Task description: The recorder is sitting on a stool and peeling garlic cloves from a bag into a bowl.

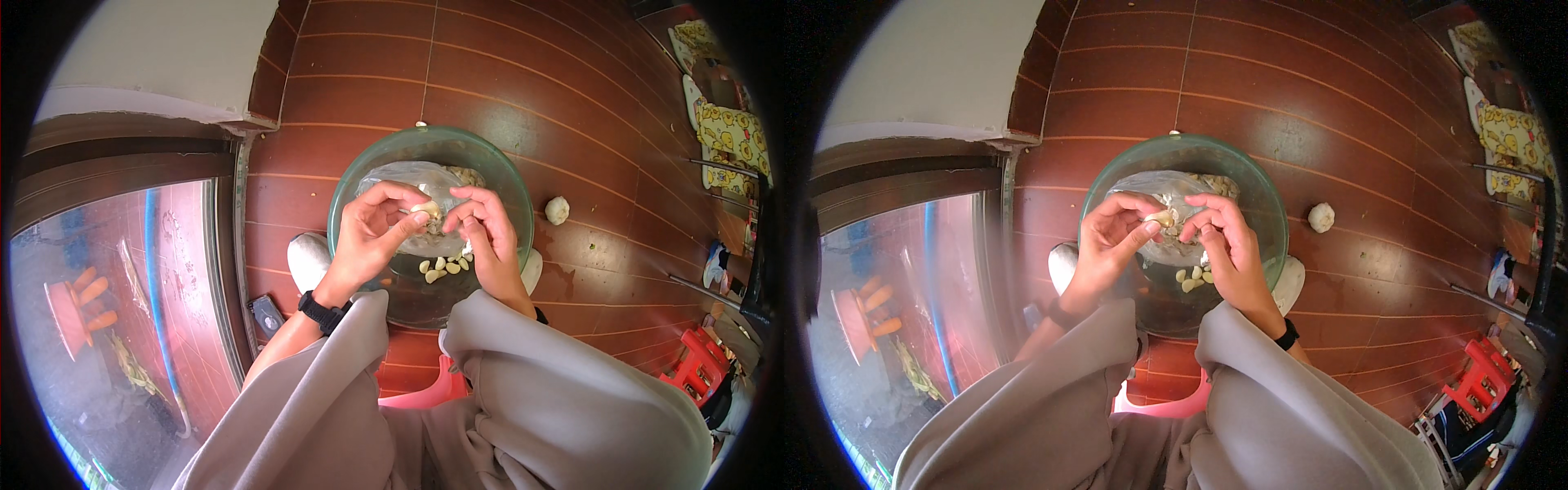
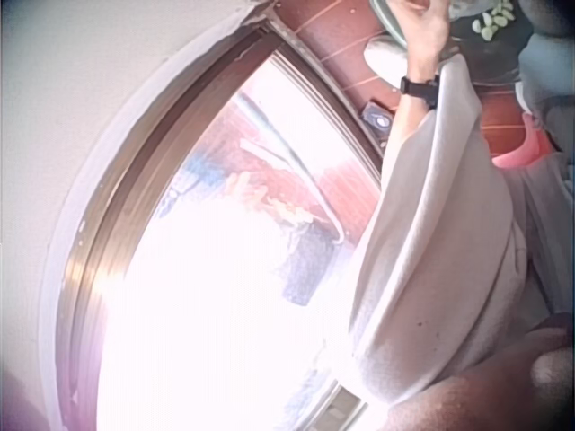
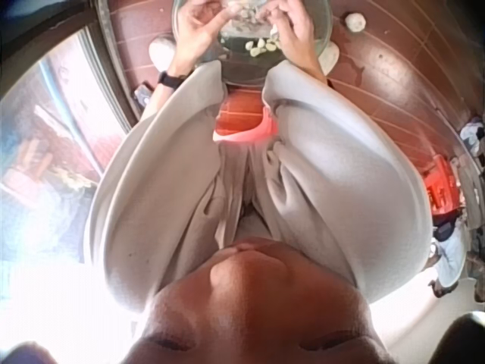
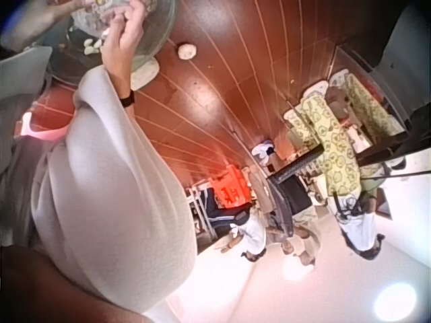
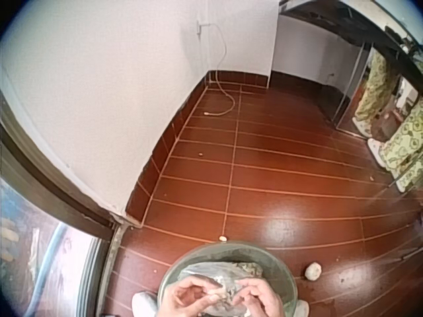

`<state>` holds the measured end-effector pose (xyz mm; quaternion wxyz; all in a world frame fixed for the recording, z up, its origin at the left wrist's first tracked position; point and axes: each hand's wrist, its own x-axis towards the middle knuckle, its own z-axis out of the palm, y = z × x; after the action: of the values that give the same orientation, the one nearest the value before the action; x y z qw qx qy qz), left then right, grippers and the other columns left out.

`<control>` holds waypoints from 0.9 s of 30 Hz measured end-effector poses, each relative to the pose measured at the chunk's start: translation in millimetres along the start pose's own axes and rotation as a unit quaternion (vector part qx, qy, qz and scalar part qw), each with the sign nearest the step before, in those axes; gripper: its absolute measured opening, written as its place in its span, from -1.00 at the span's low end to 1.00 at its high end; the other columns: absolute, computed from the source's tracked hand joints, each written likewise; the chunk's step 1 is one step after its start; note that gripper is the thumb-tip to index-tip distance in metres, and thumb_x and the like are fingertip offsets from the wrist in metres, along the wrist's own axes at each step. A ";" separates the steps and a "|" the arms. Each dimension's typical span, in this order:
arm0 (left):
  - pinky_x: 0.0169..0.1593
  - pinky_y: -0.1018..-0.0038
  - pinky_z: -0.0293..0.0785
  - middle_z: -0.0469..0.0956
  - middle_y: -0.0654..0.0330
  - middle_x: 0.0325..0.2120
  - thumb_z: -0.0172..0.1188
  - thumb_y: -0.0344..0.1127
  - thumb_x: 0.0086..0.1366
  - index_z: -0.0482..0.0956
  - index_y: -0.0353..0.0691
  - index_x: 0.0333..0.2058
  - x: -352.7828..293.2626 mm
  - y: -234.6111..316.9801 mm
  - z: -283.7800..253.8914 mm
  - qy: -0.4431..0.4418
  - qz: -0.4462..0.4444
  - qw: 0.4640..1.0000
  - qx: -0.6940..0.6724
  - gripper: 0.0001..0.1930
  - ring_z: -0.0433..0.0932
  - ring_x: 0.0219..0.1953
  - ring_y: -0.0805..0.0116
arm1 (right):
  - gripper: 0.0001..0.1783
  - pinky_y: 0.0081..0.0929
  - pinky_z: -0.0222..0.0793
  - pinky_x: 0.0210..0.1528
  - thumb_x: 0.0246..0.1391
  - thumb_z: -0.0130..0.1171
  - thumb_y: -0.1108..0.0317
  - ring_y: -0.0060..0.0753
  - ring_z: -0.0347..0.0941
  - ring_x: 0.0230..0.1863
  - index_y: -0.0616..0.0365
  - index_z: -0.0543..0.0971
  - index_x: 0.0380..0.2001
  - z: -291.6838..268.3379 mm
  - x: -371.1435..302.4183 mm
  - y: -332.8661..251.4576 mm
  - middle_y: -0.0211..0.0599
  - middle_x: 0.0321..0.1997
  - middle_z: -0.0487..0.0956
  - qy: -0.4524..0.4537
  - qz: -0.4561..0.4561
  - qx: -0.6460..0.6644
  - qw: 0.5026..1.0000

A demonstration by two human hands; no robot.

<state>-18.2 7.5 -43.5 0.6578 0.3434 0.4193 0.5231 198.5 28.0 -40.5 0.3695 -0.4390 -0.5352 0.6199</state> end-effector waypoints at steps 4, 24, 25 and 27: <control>0.05 0.40 0.67 0.66 0.12 -0.02 0.30 -0.54 0.50 0.60 -0.36 -0.01 1.7 -0.7 3.6 0.000 0.005 0.999 -0.031 -0.85 0.66 0.01 0.39 | -0.67 -0.67 0.27 -0.26 0.48 0.09 0.44 -0.73 0.32 -0.36 0.19 0.51 0.24 1.9 0.4 -10.6 -0.35 -0.16 0.71 0.023 0.002 -0.016 1.000; -0.11 0.44 0.67 0.69 0.14 -0.09 0.32 -0.57 0.44 0.64 -0.33 -0.03 -0.7 6.9 21.6 0.027 0.067 0.973 0.219 -0.83 0.73 -0.17 0.37 | -0.54 -0.68 0.26 -0.37 0.13 0.55 0.52 -0.76 0.30 -0.43 0.19 0.69 0.11 4.7 3.5 -3.7 -0.43 -0.17 0.79 0.076 -0.045 -0.078 0.993; -0.13 0.43 0.65 0.69 0.13 -0.10 0.32 -0.59 0.43 0.65 -0.32 -0.03 0.6 10.7 22.3 0.024 0.100 0.961 0.257 -0.81 0.73 -0.18 0.35 | -0.53 -0.68 0.26 -0.36 0.13 0.54 0.52 -0.76 0.30 -0.42 0.19 0.69 0.12 4.2 3.8 -3.4 -0.43 -0.17 0.78 0.072 -0.045 -0.078 0.993; -0.17 0.41 0.62 0.67 0.11 -0.12 0.33 -0.62 0.40 0.64 -0.30 -0.03 2.4 14.5 21.4 0.004 0.152 0.938 0.313 -0.79 0.72 -0.20 0.30 | -0.51 -0.67 0.27 -0.35 0.14 0.53 0.52 -0.74 0.31 -0.42 0.19 0.67 0.15 3.3 4.0 -3.5 -0.42 -0.16 0.78 0.064 -0.044 -0.079 0.994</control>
<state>-4.3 12.7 -22.2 0.4283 0.5894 0.5072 0.4603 193.9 31.2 -37.5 0.3942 -0.4815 -0.5763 0.5297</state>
